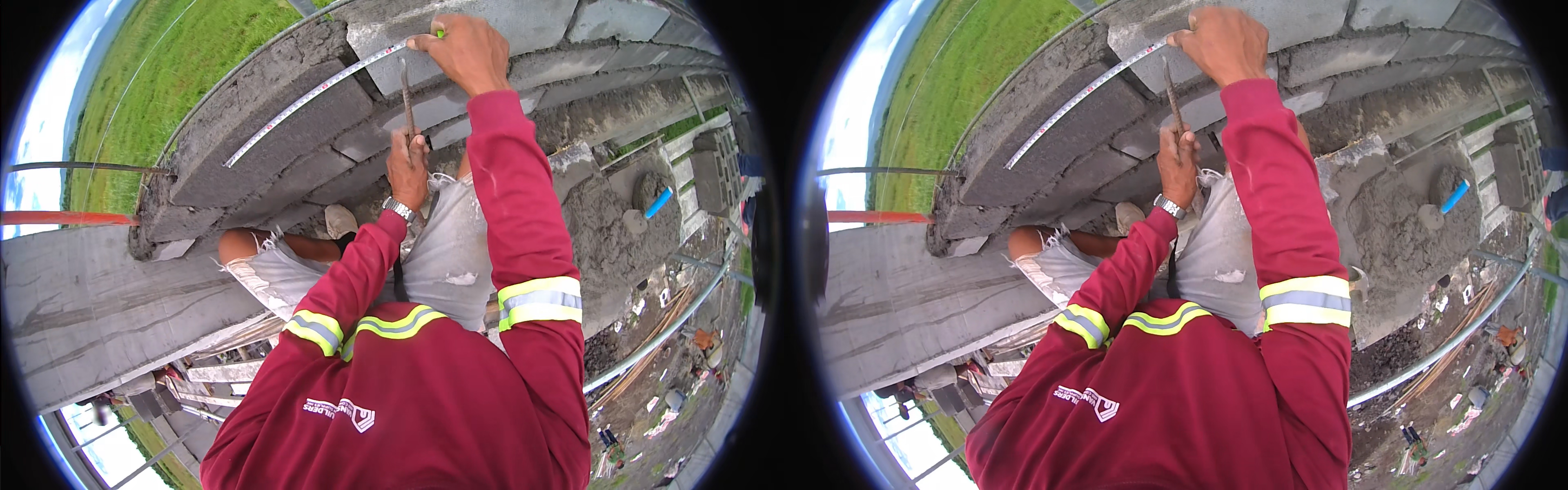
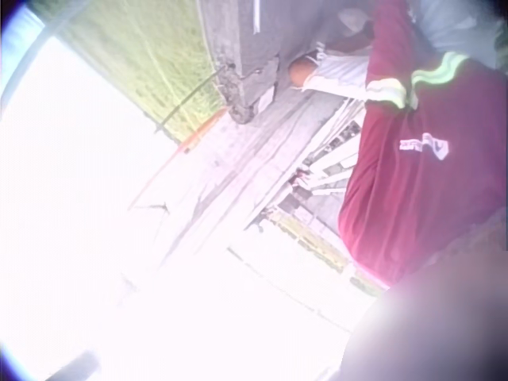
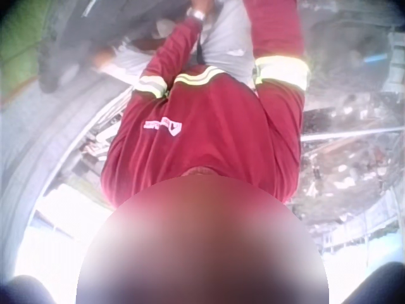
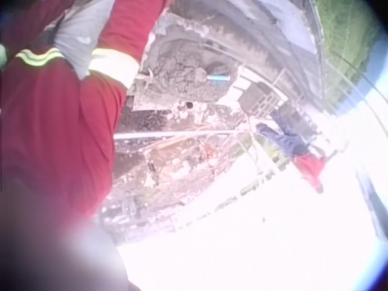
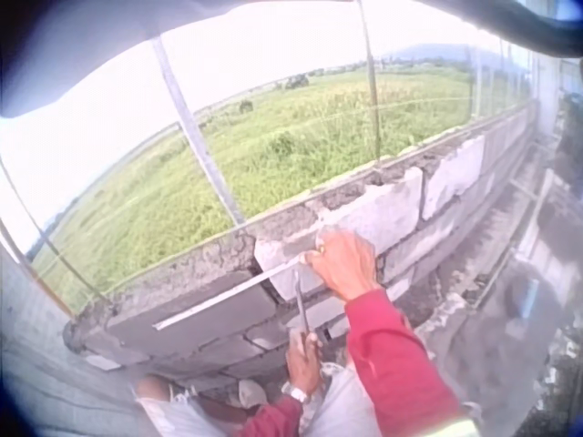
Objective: The person installs concrete blocks on a curved wall using a hammer and chisel to adjust fit, then measures the wall with a tape measure and marks it with a pencil. The person also handles a bucket and moves along the scaffolding.
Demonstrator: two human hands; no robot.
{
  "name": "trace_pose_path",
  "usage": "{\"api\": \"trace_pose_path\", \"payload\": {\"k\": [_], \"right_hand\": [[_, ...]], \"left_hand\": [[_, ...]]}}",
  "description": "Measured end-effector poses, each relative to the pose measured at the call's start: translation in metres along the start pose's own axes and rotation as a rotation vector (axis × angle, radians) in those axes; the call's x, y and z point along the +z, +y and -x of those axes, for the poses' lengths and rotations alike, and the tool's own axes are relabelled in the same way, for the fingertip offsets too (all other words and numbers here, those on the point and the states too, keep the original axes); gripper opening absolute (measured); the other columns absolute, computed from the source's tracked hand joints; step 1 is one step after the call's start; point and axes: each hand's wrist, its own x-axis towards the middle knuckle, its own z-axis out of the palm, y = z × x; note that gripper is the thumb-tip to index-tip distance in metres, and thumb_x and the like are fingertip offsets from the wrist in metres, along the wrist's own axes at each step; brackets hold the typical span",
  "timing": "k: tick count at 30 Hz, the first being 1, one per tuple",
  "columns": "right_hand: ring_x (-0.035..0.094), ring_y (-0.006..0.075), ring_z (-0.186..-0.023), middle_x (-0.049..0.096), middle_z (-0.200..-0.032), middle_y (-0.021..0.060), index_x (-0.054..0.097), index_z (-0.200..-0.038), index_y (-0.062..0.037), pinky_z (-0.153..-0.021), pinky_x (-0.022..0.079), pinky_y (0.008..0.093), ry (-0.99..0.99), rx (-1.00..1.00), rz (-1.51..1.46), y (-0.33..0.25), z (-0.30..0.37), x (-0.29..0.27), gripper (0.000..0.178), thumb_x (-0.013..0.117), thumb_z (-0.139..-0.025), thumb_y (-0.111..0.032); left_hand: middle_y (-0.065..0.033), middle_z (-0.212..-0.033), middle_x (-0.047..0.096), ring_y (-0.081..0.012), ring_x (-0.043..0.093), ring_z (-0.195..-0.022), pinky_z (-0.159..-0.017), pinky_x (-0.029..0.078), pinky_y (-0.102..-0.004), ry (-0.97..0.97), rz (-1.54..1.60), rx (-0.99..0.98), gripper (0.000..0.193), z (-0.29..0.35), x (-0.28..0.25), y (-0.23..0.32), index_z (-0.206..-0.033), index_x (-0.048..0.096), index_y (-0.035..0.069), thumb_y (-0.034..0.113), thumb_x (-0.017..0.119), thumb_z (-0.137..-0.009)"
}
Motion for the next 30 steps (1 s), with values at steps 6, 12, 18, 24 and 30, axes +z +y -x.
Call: {"api": "trace_pose_path", "payload": {"k": [6, 12, 18, 24, 30], "right_hand": [[0.066, 0.0352, -0.068, 0.067, -0.068, 0.0085, 0.072, -0.073, -0.0121, -0.063, 0.047, 0.0502, -0.045, 0.014, 0.031, -0.006, 0.000, -0.007, 0.050, 0.083, -0.084, -0.060], [0.074, 0.0449, -0.091, 0.076, -0.090, 0.0239, 0.078, -0.089, -0.0053, -0.082, 0.058, 0.0547, -0.060, 0.078, -0.060, -0.019, 0.003, -0.021, 0.032, 0.079, -0.084, -0.037], [0.073, 0.0452, -0.091, 0.076, -0.090, 0.0235, 0.079, -0.088, -0.0060, -0.082, 0.057, 0.0546, -0.052, 0.078, -0.059, -0.018, 0.002, -0.021, 0.035, 0.081, -0.082, -0.040], [0.065, 0.0349, -0.067, 0.066, -0.067, 0.0085, 0.072, -0.073, -0.0112, -0.065, 0.048, 0.0503, -0.068, -0.001, 0.033, -0.010, -0.001, -0.014, 0.050, 0.083, -0.084, -0.059], [0.069, 0.0411, -0.078, 0.072, -0.078, 0.0185, 0.076, -0.077, -0.0063, -0.074, 0.053, 0.0521, -0.080, 0.060, -0.021, -0.018, -0.001, -0.019, 0.044, 0.086, -0.082, -0.049]], "left_hand": [[-0.0027, -0.083, 0.063, -0.0105, 0.057, -0.068, -0.063, 0.048, -0.0293, 0.000, 0.025, 0.026, 0.028, -0.004, -0.001, -0.001, -0.120, 0.057, 0.007, 0.035, 0.058, -0.113], [-0.0037, -0.080, 0.058, -0.0135, 0.055, -0.070, -0.065, 0.047, -0.0327, 0.000, 0.038, 0.046, 0.032, -0.002, 0.002, -0.002, -0.118, 0.056, 0.006, 0.037, 0.054, -0.115], [-0.0019, -0.081, 0.053, -0.0123, 0.050, -0.072, -0.066, 0.045, -0.0311, -0.045, 0.185, -0.056, 0.030, -0.004, 0.007, 0.000, -0.116, 0.056, 0.006, 0.036, 0.055, -0.114], [-0.0011, -0.083, 0.052, -0.0108, 0.048, -0.073, -0.067, 0.043, -0.0291, -0.116, 0.220, 0.048, 0.028, 0.013, 0.007, -0.055, -0.115, 0.054, 0.006, 0.033, 0.054, -0.115], [-0.0197, -0.112, 0.065, -0.0357, 0.066, -0.094, -0.088, 0.053, -0.0457, -0.106, -0.215, 0.312, 0.029, 0.078, -0.004, -0.117, -0.126, 0.056, 0.005, 0.031, 0.054, -0.113]]}}
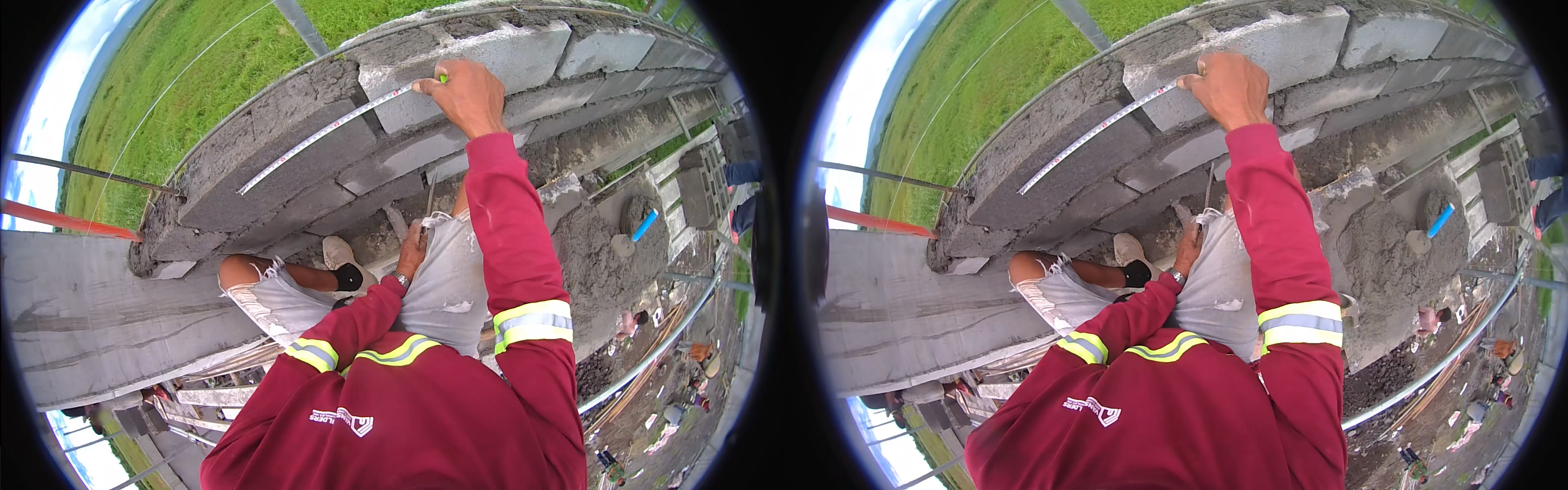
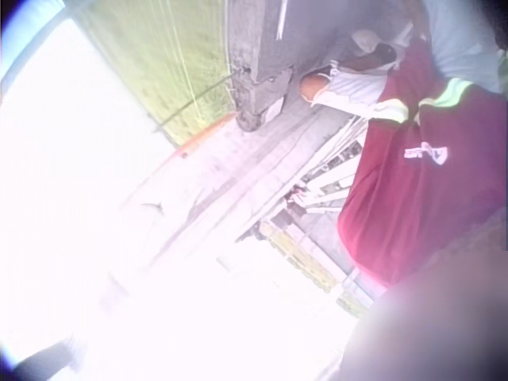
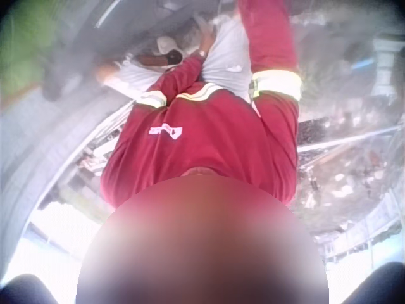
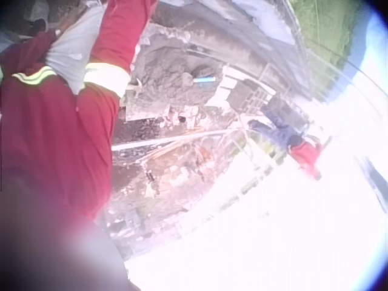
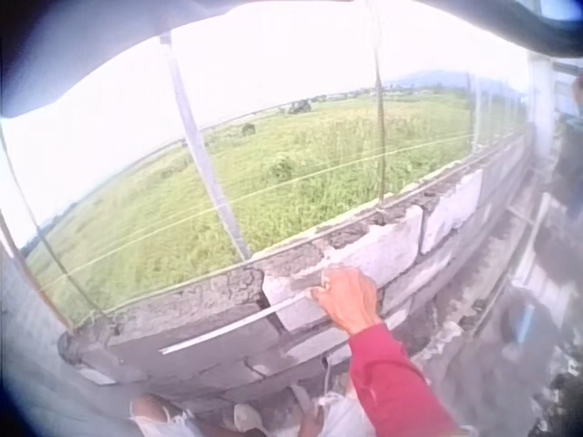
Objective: The person installs concrete blocks on a curved wall using a hammer and chisel to adjust fit, then measures the wall with a tape measure and marks it with a pencil. The person also handles a bucket and moves along the scaffolding.
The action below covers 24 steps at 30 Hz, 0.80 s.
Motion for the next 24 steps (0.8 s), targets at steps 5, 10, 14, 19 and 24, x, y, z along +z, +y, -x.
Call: {"api": "trace_pose_path", "payload": {"k": [5, 10, 14, 19, 24], "right_hand": [[0.070, 0.0402, -0.078, 0.073, -0.078, 0.0166, 0.078, -0.081, -0.0080, -0.072, 0.052, 0.0516, -0.031, 0.017, 0.014, -0.001, -0.001, -0.002, 0.044, 0.086, -0.083, -0.051], [0.068, 0.0381, -0.073, 0.069, -0.071, 0.0129, 0.076, -0.081, -0.0105, -0.068, 0.049, 0.0509, -0.001, 0.015, 0.018, 0.003, 0.000, 0.004, 0.047, 0.085, -0.084, -0.057], [0.067, 0.0383, -0.071, 0.068, -0.068, 0.0124, 0.075, -0.080, -0.0103, -0.067, 0.049, 0.0506, 0.032, -0.006, 0.008, 0.005, 0.000, 0.006, 0.049, 0.084, -0.084, -0.059], [0.067, 0.0380, -0.070, 0.066, -0.066, 0.0118, 0.075, -0.079, -0.0101, -0.067, 0.049, 0.0500, 0.025, -0.001, 0.006, 0.006, -0.001, 0.007, 0.051, 0.084, -0.083, -0.060], [0.066, 0.0383, -0.070, 0.066, -0.067, 0.0117, 0.075, -0.078, -0.0095, -0.068, 0.049, 0.0501, -0.009, 0.009, 0.001, 0.007, -0.001, 0.006, 0.050, 0.084, -0.083, -0.059]], "left_hand": [[-0.0165, -0.089, 0.066, -0.0345, 0.067, -0.080, -0.077, 0.053, -0.0457, -0.107, 0.145, -0.186, 0.032, -0.054, -0.032, 0.049, -0.128, 0.057, 0.006, 0.035, 0.050, -0.115], [-0.0143, -0.078, 0.061, -0.0323, 0.063, -0.070, -0.068, 0.048, -0.0463, -0.038, 0.062, -0.172, 0.036, -0.107, -0.067, 0.087, -0.126, 0.058, 0.004, 0.037, 0.048, -0.116], [-0.0148, -0.078, 0.061, -0.0332, 0.063, -0.070, -0.067, 0.048, -0.0462, -0.003, 0.020, -0.173, 0.035, -0.112, -0.076, 0.085, -0.123, 0.059, 0.003, 0.036, 0.047, -0.117], [-0.0159, -0.078, 0.061, -0.0334, 0.064, -0.070, -0.067, 0.048, -0.0458, 0.041, 0.022, -0.193, 0.036, -0.108, -0.075, 0.081, -0.122, 0.059, 0.003, 0.037, 0.048, -0.116], [-0.0162, -0.078, 0.061, -0.0328, 0.064, -0.070, -0.067, 0.049, -0.0448, 0.022, 0.021, -0.239, 0.035, -0.091, -0.072, 0.067, -0.122, 0.058, 0.004, 0.037, 0.049, -0.116]]}}
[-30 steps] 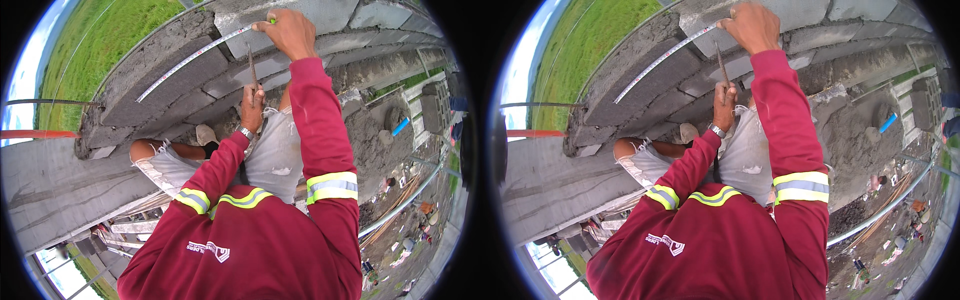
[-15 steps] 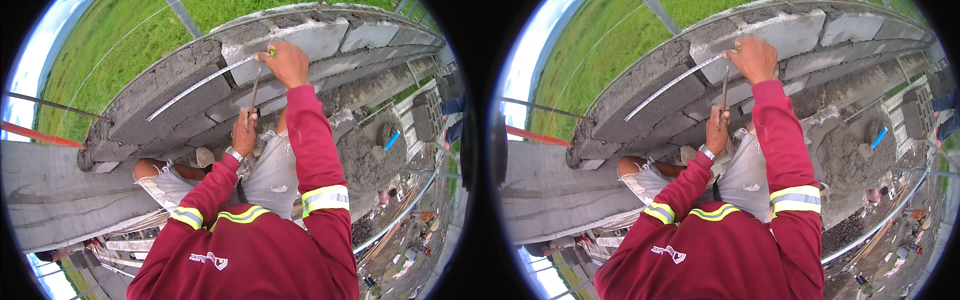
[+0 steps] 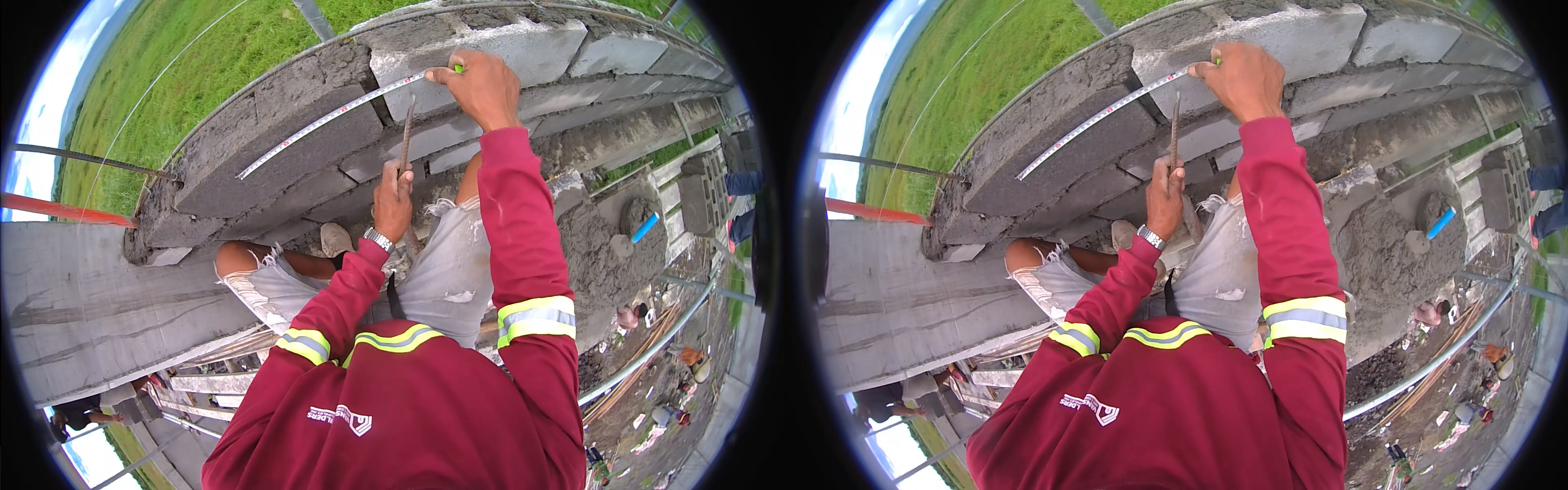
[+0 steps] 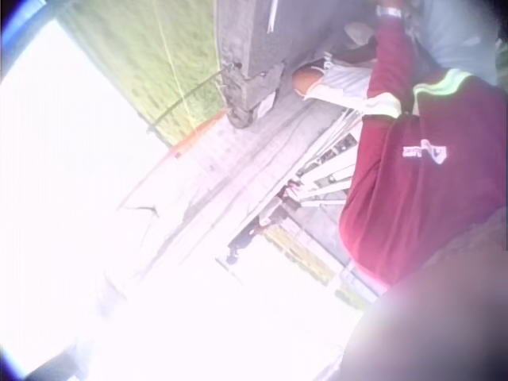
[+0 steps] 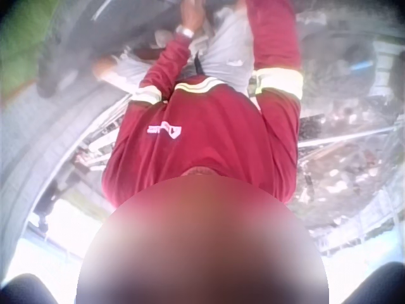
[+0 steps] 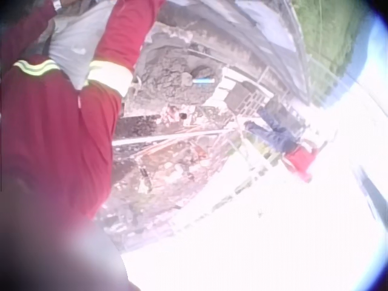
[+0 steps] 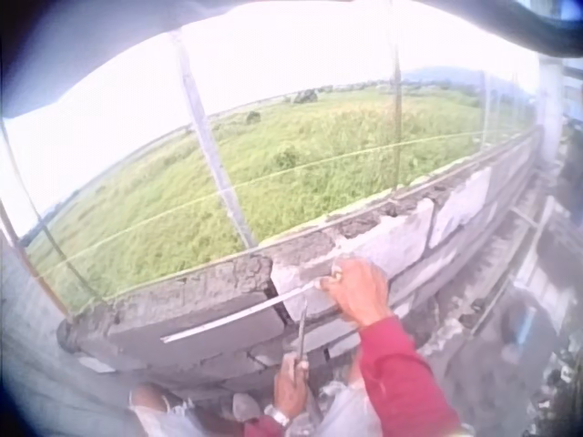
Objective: The person installs concrete blocks on a curved wall using a hammer and chisel to adjust fit, then measures the wall with a tape measure and marks it with a pencil. The person also handles a bucket and moves along the scaffolding.
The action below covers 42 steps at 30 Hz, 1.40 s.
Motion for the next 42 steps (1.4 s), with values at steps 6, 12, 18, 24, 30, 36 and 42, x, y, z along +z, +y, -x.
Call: {"api": "trace_pose_path", "payload": {"k": [6, 12, 18, 24, 30, 36, 42], "right_hand": [[0.067, 0.0376, -0.073, 0.068, -0.071, 0.0129, 0.075, -0.078, -0.0088, -0.069, 0.049, 0.0506, 0.025, -0.011, -0.007, -0.001, -0.001, -0.002, 0.050, 0.085, -0.083, -0.057], [0.067, 0.0376, -0.072, 0.068, -0.070, 0.0130, 0.075, -0.079, -0.0088, -0.069, 0.049, 0.0503, 0.017, -0.012, 0.004, -0.004, -0.001, -0.005, 0.050, 0.085, -0.083, -0.057], [0.073, 0.0416, -0.081, 0.075, -0.081, 0.0176, 0.080, -0.090, -0.0080, -0.073, 0.053, 0.0522, -0.061, 0.031, 0.004, -0.006, -0.001, -0.009, 0.044, 0.085, -0.083, -0.051], [0.065, 0.0374, -0.067, 0.065, -0.065, 0.0119, 0.075, -0.078, -0.0098, -0.065, 0.048, 0.0490, 0.022, -0.020, 0.011, -0.001, -0.001, -0.002, 0.049, 0.085, -0.083, -0.058], [0.063, 0.0366, -0.065, 0.064, -0.063, 0.0113, 0.073, -0.074, -0.0096, -0.064, 0.047, 0.0491, 0.063, -0.044, -0.008, 0.004, -0.001, 0.002, 0.051, 0.085, -0.083, -0.058], [0.063, 0.0365, -0.066, 0.065, -0.065, 0.0114, 0.072, -0.076, -0.0090, -0.065, 0.047, 0.0496, -0.023, 0.009, 0.018, -0.005, -0.002, -0.006, 0.050, 0.085, -0.082, -0.057], [0.069, 0.0443, -0.082, 0.072, -0.082, 0.0195, 0.076, -0.085, -0.0055, -0.075, 0.051, 0.0537, -0.067, 0.056, -0.003, -0.011, -0.002, -0.017, 0.044, 0.084, -0.083, -0.048]], "left_hand": [[-0.0148, -0.080, 0.061, -0.0307, 0.063, -0.070, -0.068, 0.050, -0.0441, 0.023, 0.027, -0.063, 0.035, 0.052, 0.017, -0.018, -0.123, 0.056, 0.005, 0.038, 0.049, -0.116], [-0.0124, -0.078, 0.060, -0.0284, 0.060, -0.068, -0.067, 0.049, -0.0434, 0.001, 0.122, 0.053, 0.035, 0.011, 0.026, 0.012, -0.124, 0.058, 0.004, 0.037, 0.048, -0.116], [-0.0109, -0.076, 0.058, -0.0247, 0.059, -0.067, -0.065, 0.048, -0.0416, 0.067, 0.138, 0.007, 0.034, -0.006, 0.034, 0.034, -0.122, 0.058, 0.003, 0.036, 0.050, -0.116], [-0.0103, -0.075, 0.057, -0.0243, 0.058, -0.066, -0.064, 0.047, -0.0409, 0.101, 0.145, -0.026, 0.034, 0.002, 0.036, 0.030, -0.122, 0.057, 0.004, 0.036, 0.049, -0.117], [-0.0153, -0.077, 0.061, -0.0311, 0.064, -0.068, -0.064, 0.048, -0.0451, 0.086, 0.128, -0.025, 0.029, -0.007, 0.042, 0.033, -0.122, 0.057, 0.004, 0.031, 0.050, -0.116], [-0.0279, -0.086, 0.066, -0.0514, 0.065, -0.080, -0.068, 0.049, -0.0542, -0.032, 0.061, 0.015, 0.023, -0.012, 0.067, -0.003, -0.126, 0.054, 0.004, 0.024, 0.052, -0.115], [-0.0336, -0.107, 0.070, -0.0603, 0.063, -0.107, -0.086, 0.049, -0.0637, -0.347, -0.038, -0.153, 0.038, 0.038, 0.084, -0.068, -0.137, 0.049, 0.003, 0.028, 0.057, -0.109]]}}
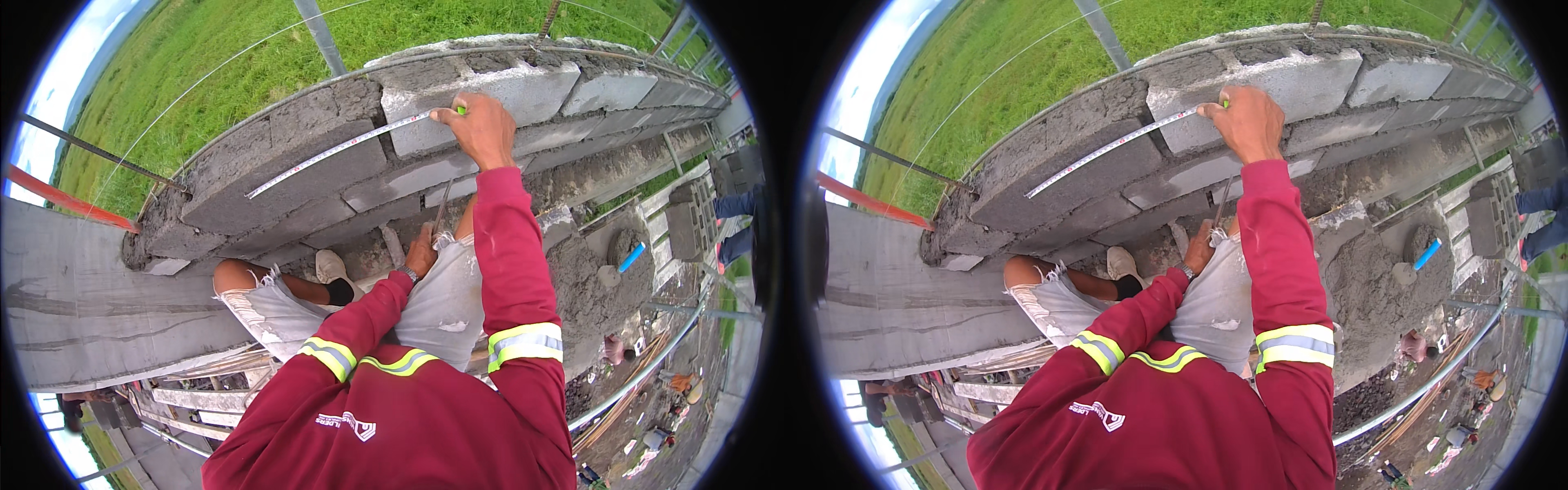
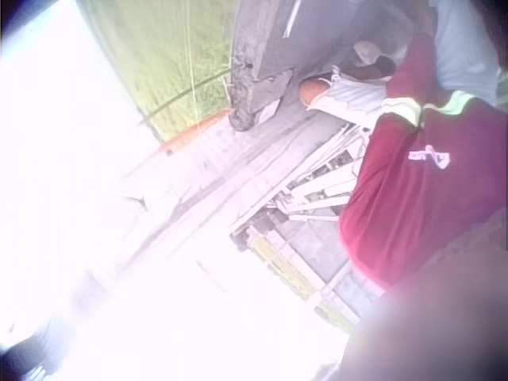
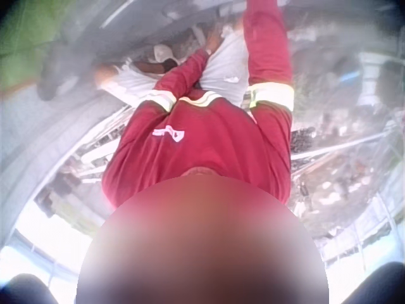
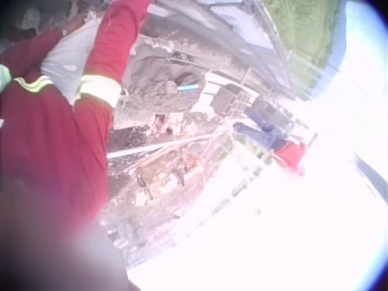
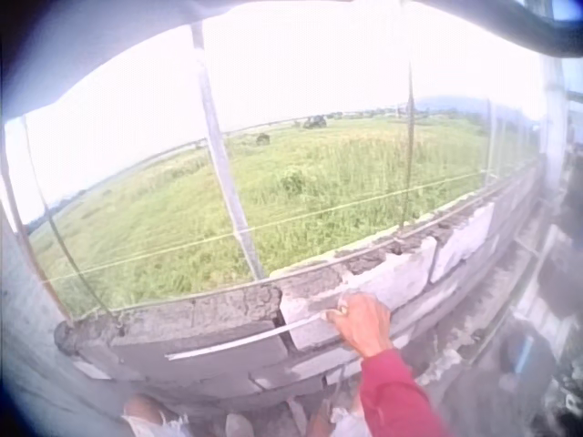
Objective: The person installs concrete blocks on a curved wall using a hammer and chisel to adjust fit, then measures the wall with a tape measure and marks it with a pencil. The person also handles a bucket and moves along the scaffolding.
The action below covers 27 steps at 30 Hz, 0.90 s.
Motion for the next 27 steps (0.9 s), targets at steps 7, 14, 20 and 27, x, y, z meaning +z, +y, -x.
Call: {"api": "trace_pose_path", "payload": {"k": [7, 14, 20, 27], "right_hand": [[0.064, 0.0434, -0.084, 0.068, -0.088, 0.0181, 0.071, -0.083, -0.0043, -0.074, 0.047, 0.0526, 0.125, -0.164, 0.006, 0.006, 0.009, 0.009, 0.044, 0.085, -0.084, -0.046], [0.043, 0.0093, -0.070, 0.051, -0.074, -0.0039, 0.066, -0.075, -0.0012, -0.064, 0.031, 0.0291, -0.279, -0.057, -0.485, 0.114, 0.038, -0.072, 0.038, 0.089, -0.081, -0.031], [0.061, 0.0101, -0.065, 0.064, -0.071, 0.0005, 0.075, -0.093, -0.0066, -0.053, 0.045, 0.0264, -0.131, 0.631, -0.712, 0.289, 0.189, -0.150, 0.035, 0.080, -0.090, -0.041], [0.058, 0.0113, -0.062, 0.060, -0.076, 0.0002, 0.064, -0.135, -0.0017, -0.048, 0.042, 0.0251, 0.157, 1.047, -1.138, 0.284, 0.404, -0.094, 0.075, 0.065, -0.100, -0.068]], "left_hand": [[-0.0197, -0.114, 0.072, -0.0431, 0.070, -0.105, -0.092, 0.052, -0.0509, -0.173, 0.149, 0.198, 0.043, 0.072, -0.106, 0.015, -0.134, 0.052, 0.010, 0.048, 0.044, -0.114], [-0.0165, -0.111, 0.066, -0.0356, 0.068, -0.102, -0.090, 0.052, -0.0470, -0.146, 0.226, 0.219, 0.043, 0.151, -0.199, 0.039, -0.134, 0.053, 0.006, 0.044, 0.042, -0.117], [-0.0154, -0.119, 0.069, -0.0313, 0.071, -0.105, -0.094, 0.053, -0.0406, -0.482, 0.162, 0.202, 0.044, 0.095, -0.237, 0.069, -0.137, 0.059, 0.002, 0.039, 0.047, -0.117], [-0.0140, -0.104, 0.070, -0.0311, 0.071, -0.091, -0.082, 0.054, -0.0413, -0.689, 0.102, 0.185, 0.036, 0.027, -0.235, 0.113, -0.131, 0.064, 0.003, 0.033, 0.054, -0.114]]}}
